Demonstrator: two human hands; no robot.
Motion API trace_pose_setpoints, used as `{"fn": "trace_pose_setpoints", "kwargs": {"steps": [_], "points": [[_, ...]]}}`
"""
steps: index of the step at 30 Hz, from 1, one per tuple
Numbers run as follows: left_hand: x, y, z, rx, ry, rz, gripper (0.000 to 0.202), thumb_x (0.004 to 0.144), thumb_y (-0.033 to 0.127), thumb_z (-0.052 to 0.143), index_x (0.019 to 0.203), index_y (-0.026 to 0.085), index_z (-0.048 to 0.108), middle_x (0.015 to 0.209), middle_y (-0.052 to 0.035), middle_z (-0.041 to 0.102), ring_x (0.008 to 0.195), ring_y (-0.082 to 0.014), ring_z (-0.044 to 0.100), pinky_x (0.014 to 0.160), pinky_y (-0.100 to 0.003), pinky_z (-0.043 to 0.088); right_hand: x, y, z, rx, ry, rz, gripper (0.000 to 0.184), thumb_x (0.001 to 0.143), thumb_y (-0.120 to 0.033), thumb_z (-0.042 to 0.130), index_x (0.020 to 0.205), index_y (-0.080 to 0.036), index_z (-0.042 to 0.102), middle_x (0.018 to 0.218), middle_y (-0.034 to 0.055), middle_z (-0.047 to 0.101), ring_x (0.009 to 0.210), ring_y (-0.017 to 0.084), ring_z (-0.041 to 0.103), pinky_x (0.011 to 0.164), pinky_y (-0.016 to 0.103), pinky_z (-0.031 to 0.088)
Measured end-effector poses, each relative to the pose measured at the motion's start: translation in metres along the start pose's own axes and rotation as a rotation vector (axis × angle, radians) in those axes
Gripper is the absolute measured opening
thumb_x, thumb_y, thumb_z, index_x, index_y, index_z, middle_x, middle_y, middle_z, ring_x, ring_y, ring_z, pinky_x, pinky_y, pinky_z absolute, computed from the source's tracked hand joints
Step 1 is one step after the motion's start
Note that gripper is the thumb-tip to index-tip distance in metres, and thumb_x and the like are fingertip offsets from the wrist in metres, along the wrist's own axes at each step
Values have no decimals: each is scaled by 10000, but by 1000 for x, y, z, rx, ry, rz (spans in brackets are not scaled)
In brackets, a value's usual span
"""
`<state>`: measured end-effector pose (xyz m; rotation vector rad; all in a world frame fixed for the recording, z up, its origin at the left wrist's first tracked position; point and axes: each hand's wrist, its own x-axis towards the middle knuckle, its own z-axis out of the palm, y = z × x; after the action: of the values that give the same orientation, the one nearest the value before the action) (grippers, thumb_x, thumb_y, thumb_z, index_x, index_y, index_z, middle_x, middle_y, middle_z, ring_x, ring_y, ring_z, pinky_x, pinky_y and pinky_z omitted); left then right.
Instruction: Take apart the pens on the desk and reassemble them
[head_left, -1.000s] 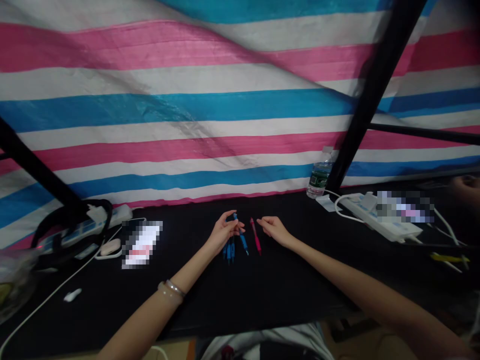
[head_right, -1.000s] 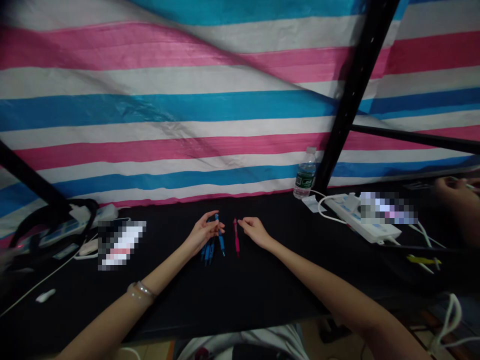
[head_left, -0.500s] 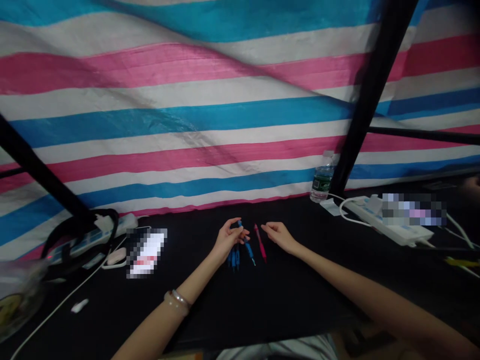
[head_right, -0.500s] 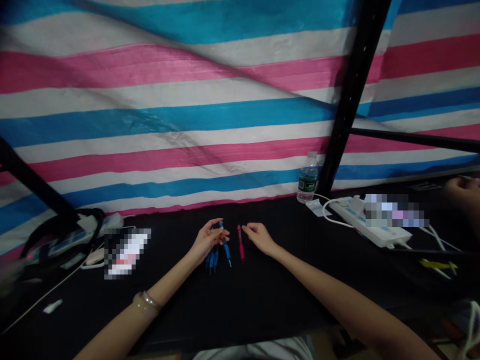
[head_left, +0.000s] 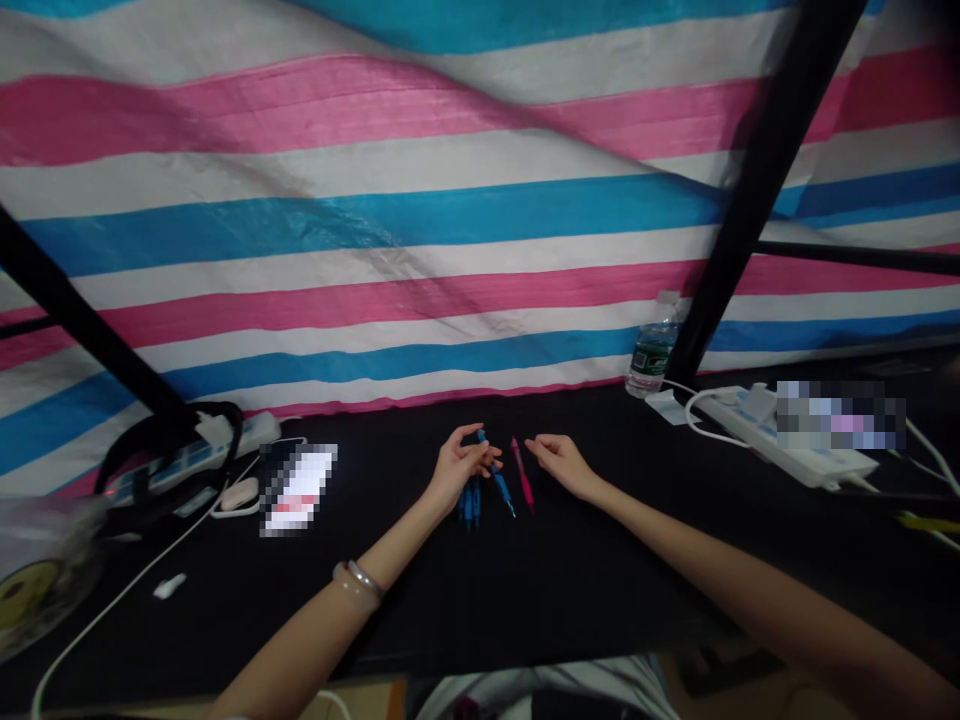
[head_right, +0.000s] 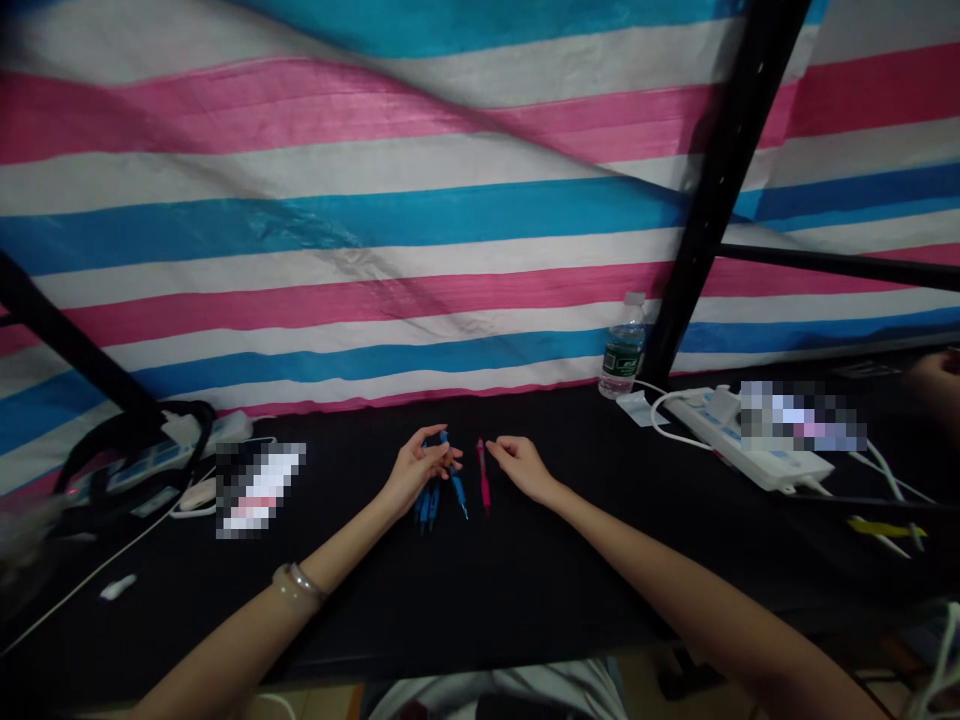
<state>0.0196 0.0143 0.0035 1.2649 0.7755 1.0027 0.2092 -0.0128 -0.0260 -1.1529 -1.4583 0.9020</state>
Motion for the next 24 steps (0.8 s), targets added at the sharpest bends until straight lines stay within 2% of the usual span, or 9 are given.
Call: {"fn": "trace_pose_setpoints", "kwargs": {"steps": [5,7,14,18,22,24], "points": [[-1,1,1,8,-40,0,574,710,327,659,1194,136,415,807,-108,682,611,-175,652,476,-212,438,-1,-2,-1,1,-2,12,457,775,-535,471,503,-198,325,423,-67,303,403,68,260,404,222,184],[-1,1,2,0,-22,9,580,712,323,658,1203,144,406,814,-107,682,617,-171,652,483,-210,439,-1,-3,-1,-5,1,23,465,766,-551,473,504,-200,318,420,-68,298,402,69,255,400,222,176],[-1,0,2,29,7,17,497,700,346,667,1084,144,423,756,-86,679,589,-165,644,448,-193,427,-1,-3,-1,-67,17,-22,460,792,-533,444,510,-198,302,461,-63,280,437,74,267,430,221,213],[-1,0,3,32,17,47,543,689,350,674,1106,158,386,700,-47,666,517,-134,617,445,-196,441,-13,-19,-1,-358,53,-152,408,825,-481,425,549,-181,405,484,-48,350,460,82,324,480,224,243],[-1,-1,6,72,47,66,545,668,362,686,1075,149,394,612,-6,633,465,-134,600,411,-193,435,-28,-45,8,-676,-76,-375,342,763,-478,529,608,-177,480,556,-13,482,528,98,417,534,233,258],[-2,-2,8,101,52,79,535,657,356,696,1055,152,401,580,10,618,447,-135,594,399,-190,433,-34,-54,14,-800,-130,-415,340,759,-485,529,619,-177,497,593,18,535,566,121,454,543,246,250]]}}
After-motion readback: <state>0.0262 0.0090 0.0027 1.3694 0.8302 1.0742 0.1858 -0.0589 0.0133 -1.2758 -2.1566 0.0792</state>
